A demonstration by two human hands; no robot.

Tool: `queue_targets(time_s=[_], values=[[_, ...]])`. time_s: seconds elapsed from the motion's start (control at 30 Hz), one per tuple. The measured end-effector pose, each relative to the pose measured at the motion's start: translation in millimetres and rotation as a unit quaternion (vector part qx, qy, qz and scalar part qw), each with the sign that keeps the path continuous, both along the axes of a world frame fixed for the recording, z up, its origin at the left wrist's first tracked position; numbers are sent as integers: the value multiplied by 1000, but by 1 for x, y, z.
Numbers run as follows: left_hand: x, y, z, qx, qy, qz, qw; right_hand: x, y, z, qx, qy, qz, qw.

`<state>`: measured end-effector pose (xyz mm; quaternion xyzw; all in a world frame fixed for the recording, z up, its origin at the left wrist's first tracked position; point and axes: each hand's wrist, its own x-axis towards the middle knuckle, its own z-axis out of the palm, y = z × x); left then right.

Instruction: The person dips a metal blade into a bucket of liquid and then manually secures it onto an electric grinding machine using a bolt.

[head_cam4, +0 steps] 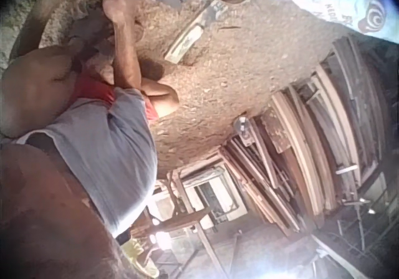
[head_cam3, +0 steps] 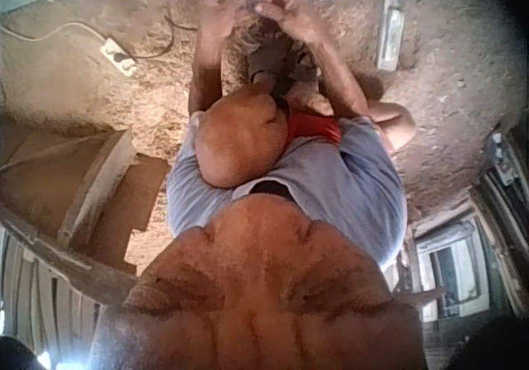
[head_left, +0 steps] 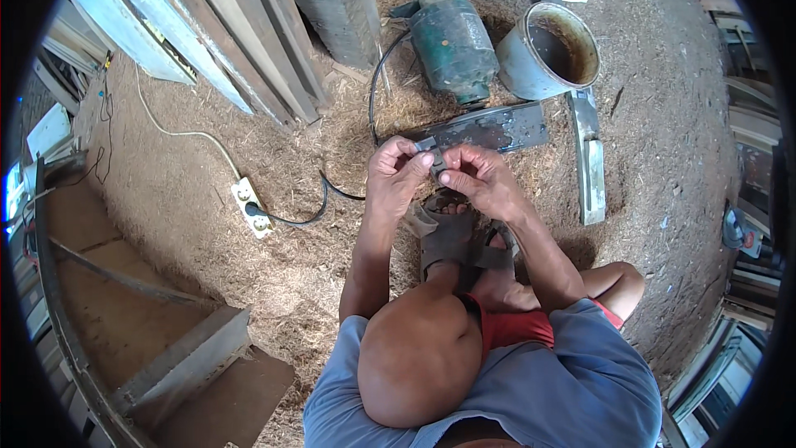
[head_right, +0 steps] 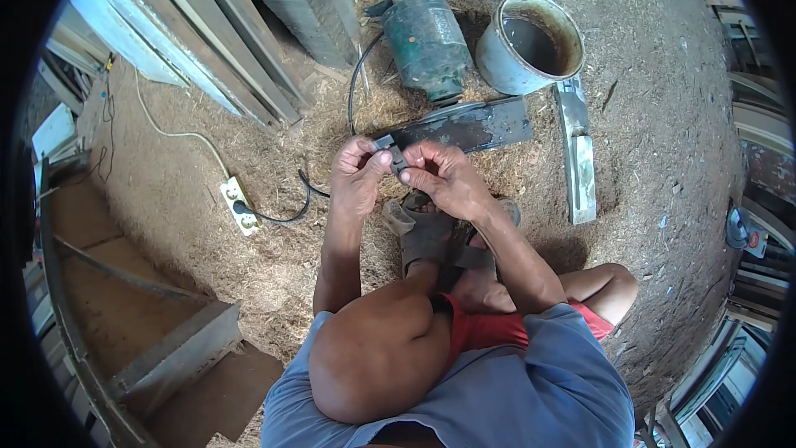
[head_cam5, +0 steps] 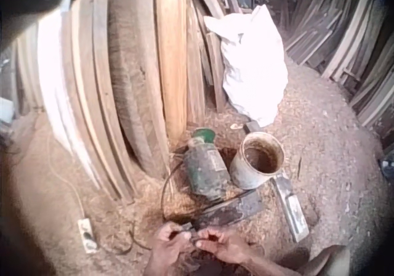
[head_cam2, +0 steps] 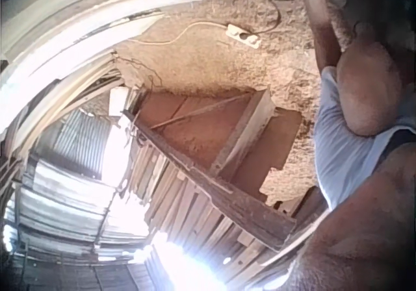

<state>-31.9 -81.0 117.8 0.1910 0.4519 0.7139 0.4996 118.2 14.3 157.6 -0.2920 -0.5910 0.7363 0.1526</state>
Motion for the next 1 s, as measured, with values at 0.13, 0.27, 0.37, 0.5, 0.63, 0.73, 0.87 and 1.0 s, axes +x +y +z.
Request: queue_targets(time_s=[0.13, 0.27, 0.37, 0.5, 0.63, 0.73, 0.87, 1.0], values=[[-3, -8, -8, 18, 1, -3, 1000, -2, -10, 5, -55, -41, -9, 998], [10, -8, 6, 17, 26, -18, 999, -4, -13, -7, -91, 33, -62, 993], [8, -18, 3, 73, 54, -56, 994, -10, -14, -6, -131, 77, -87, 985], [9, -14, 21, 65, -36, -66, 995, -15, -22, -4, -257, 102, -100, 956], [0, -12, 17, 78, 33, -55, 995, -22, -29, 10, -383, 148, -85, 908], [-2, -9, 18, 111, -4, -65, 992, -26, -31, 15, -441, 161, -86, 879], [10, 2, 21, 100, -44, -53, 993, -21, -26, 20, -433, 181, -123, 874], [29, 22, 35, 87, -73, -62, 992, -5, -22, 36, -396, 200, -193, 875]])
